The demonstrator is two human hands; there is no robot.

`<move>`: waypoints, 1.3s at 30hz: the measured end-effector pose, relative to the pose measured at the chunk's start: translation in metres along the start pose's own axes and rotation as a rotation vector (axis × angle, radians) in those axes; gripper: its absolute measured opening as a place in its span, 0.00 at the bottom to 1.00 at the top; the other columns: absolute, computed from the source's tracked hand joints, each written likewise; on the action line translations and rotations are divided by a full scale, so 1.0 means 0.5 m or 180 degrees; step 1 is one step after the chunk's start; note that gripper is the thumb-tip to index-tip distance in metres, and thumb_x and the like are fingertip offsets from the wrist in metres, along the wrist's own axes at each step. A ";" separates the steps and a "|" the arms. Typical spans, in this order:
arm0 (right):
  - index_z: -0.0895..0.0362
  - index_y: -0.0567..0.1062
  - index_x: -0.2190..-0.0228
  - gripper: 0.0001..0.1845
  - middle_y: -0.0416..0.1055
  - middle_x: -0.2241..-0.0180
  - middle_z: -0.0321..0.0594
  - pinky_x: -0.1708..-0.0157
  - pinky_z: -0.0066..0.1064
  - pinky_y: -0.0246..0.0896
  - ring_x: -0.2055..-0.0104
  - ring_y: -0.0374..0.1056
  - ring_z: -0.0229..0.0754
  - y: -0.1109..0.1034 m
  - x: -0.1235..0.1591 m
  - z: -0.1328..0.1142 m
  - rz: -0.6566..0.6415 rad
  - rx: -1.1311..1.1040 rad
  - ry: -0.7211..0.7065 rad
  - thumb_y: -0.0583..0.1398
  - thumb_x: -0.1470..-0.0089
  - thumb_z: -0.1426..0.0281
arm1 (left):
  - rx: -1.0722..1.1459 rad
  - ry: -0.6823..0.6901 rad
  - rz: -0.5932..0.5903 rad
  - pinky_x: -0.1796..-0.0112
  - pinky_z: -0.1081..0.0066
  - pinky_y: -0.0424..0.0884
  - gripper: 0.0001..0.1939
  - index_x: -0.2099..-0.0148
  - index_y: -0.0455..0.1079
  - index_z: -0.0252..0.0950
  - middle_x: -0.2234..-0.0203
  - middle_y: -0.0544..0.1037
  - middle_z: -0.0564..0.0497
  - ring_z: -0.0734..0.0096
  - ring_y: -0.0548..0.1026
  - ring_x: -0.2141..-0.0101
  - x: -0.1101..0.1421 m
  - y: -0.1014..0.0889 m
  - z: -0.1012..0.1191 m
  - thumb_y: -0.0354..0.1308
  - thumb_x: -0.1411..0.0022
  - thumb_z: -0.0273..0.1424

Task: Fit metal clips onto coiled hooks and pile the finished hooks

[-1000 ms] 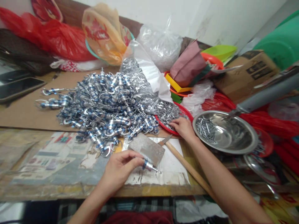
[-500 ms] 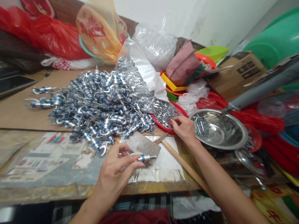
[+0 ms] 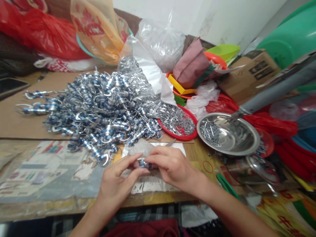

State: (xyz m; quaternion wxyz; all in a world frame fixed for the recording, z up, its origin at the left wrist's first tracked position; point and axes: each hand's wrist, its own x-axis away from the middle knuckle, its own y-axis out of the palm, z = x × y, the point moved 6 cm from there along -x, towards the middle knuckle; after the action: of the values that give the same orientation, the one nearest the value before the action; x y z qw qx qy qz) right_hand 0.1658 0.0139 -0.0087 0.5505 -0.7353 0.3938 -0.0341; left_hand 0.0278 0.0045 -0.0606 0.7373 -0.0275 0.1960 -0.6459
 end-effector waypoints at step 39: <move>0.59 0.75 0.60 0.17 0.74 0.64 0.47 0.65 0.27 0.68 0.62 0.70 0.38 -0.006 0.065 -0.023 0.0849 -0.0315 0.0114 0.51 0.47 0.82 | 0.0986 -0.1387 -0.0541 0.70 0.74 0.73 0.09 0.68 0.77 0.39 0.73 0.82 0.51 0.69 0.77 0.71 0.007 0.009 -0.014 0.64 0.53 0.36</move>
State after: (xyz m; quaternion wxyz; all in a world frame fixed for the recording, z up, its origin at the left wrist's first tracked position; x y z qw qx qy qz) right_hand 0.1841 -0.0149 -0.0144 0.5061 -0.7020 0.4990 0.0458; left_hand 0.0301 0.0035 -0.0691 0.7006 -0.0690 -0.0712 -0.7066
